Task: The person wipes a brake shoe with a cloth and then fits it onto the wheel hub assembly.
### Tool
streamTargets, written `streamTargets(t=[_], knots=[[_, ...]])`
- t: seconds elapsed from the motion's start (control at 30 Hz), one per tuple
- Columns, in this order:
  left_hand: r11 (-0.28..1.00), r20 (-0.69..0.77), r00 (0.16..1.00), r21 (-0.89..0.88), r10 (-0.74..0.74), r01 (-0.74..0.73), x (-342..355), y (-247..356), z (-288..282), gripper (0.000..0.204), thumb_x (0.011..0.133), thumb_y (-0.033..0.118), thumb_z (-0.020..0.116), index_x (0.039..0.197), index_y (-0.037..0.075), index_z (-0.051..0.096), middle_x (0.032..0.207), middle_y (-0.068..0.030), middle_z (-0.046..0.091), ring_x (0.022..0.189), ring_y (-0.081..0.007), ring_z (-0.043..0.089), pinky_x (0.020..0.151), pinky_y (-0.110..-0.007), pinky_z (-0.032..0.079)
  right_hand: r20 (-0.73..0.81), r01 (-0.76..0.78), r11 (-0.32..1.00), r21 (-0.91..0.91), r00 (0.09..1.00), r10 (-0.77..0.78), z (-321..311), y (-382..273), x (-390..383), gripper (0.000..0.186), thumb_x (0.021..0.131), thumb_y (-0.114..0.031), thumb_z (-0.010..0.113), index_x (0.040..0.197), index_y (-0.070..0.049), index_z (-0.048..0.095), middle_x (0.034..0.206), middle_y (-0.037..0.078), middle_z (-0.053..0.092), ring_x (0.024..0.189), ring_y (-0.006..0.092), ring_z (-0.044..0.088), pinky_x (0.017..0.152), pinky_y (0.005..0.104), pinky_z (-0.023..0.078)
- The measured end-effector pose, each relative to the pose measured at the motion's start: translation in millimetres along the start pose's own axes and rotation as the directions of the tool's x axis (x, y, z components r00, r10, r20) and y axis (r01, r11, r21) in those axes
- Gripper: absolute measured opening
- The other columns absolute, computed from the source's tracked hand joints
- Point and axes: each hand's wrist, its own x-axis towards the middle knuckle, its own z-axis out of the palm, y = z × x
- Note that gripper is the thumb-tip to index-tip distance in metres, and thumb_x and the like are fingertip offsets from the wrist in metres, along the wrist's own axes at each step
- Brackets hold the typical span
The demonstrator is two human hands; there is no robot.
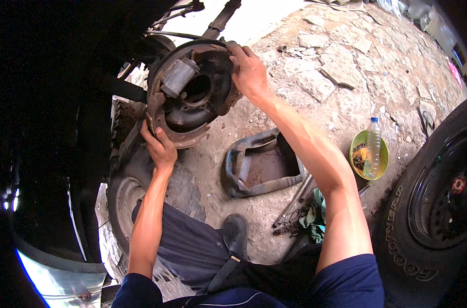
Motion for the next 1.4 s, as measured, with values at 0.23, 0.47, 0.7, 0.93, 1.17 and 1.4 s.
streamTargets(t=[0.23, 0.47, 0.7, 0.93, 1.17, 1.4], knots=[[1.0, -0.002, 1.0, -0.009, -0.028, 0.028, -1, 3, 2, 0.058, 0.102, 0.043, 0.034, 0.133, -0.007, 0.033, 0.122, -0.0303, 0.049, 0.108, -0.0423, 0.053, 0.093, -0.046, 0.039, -0.009, -0.026, 0.999, 0.039, 1.0, 0.026, 1, 9, -6, 0.038, 0.08, 0.003, 0.057, 0.116, -0.009, 0.058, 0.096, 0.016, 0.06, 0.089, 0.0381, 0.061, 0.074, 0.045, 0.051], [0.998, -0.028, 0.999, 0.059, -0.023, 0.025, -3, -7, 5, 0.063, 0.102, 0.048, 0.03, 0.135, -0.006, 0.031, 0.126, -0.0304, 0.046, 0.112, -0.041, 0.051, 0.095, -0.045, 0.038, -0.031, -0.054, 0.997, 0.054, 0.998, 0.055, -3, 13, -9, 0.044, 0.076, 0.004, 0.06, 0.117, -0.013, 0.06, 0.095, 0.013, 0.062, 0.088, 0.0344, 0.062, 0.071, 0.0436, 0.052], [0.993, -0.048, 0.998, 0.114, 0.043, -0.038, -2, -7, 5, 0.061, 0.102, 0.044, 0.032, 0.132, -0.01, 0.033, 0.121, -0.0303, 0.048, 0.107, -0.0393, 0.053, 0.092, -0.045, 0.041, -0.066, 0.068, 0.998, 0.015, 0.996, -0.066, -3, 9, -6, 0.036, 0.082, 0.002, 0.061, 0.115, -0.012, 0.061, 0.091, 0.012, 0.062, 0.082, 0.0316, 0.062, 0.065, 0.0401, 0.052], [0.991, -0.036, 0.997, 0.111, 0.073, -0.069, 0, -9, 3, 0.061, 0.102, 0.043, 0.032, 0.132, -0.01, 0.033, 0.12, -0.0309, 0.049, 0.104, -0.0405, 0.054, 0.09, -0.045, 0.042, -0.023, 0.059, 0.998, 0.006, 0.998, -0.059, -7, 8, -5, 0.04, 0.078, 0.003, 0.061, 0.116, -0.012, 0.061, 0.094, 0.011, 0.063, 0.081, 0.0313, 0.064, 0.065, 0.0403, 0.053], [0.998, -0.027, 0.999, 0.059, 0.04, -0.039, -1, -2, 4, 0.058, 0.102, 0.042, 0.033, 0.133, -0.007, 0.035, 0.122, -0.0304, 0.05, 0.107, -0.0423, 0.054, 0.091, -0.046, 0.042, 0.023, 0.02, 0.999, 0.047, 1.0, -0.021, -13, 2, -1, 0.031, 0.083, -0.002, 0.059, 0.112, -0.012, 0.063, 0.107, 0.012, 0.065, 0.087, 0.0327, 0.066, 0.07, 0.0402, 0.055], [1.0, 0.058, 0.998, 0.019, -0.01, 0.009, -9, -10, 1, 0.059, 0.101, 0.043, 0.037, 0.133, -0.007, 0.033, 0.119, -0.0285, 0.051, 0.105, -0.0407, 0.055, 0.09, -0.045, 0.043, 0.093, -0.047, 0.999, 0.027, 0.995, 0.045, -16, -6, 3, 0.029, 0.088, -0.006, 0.057, 0.117, -0.012, 0.06, 0.11, 0.016, 0.063, 0.089, 0.0359, 0.065, 0.077, 0.0431, 0.053]])
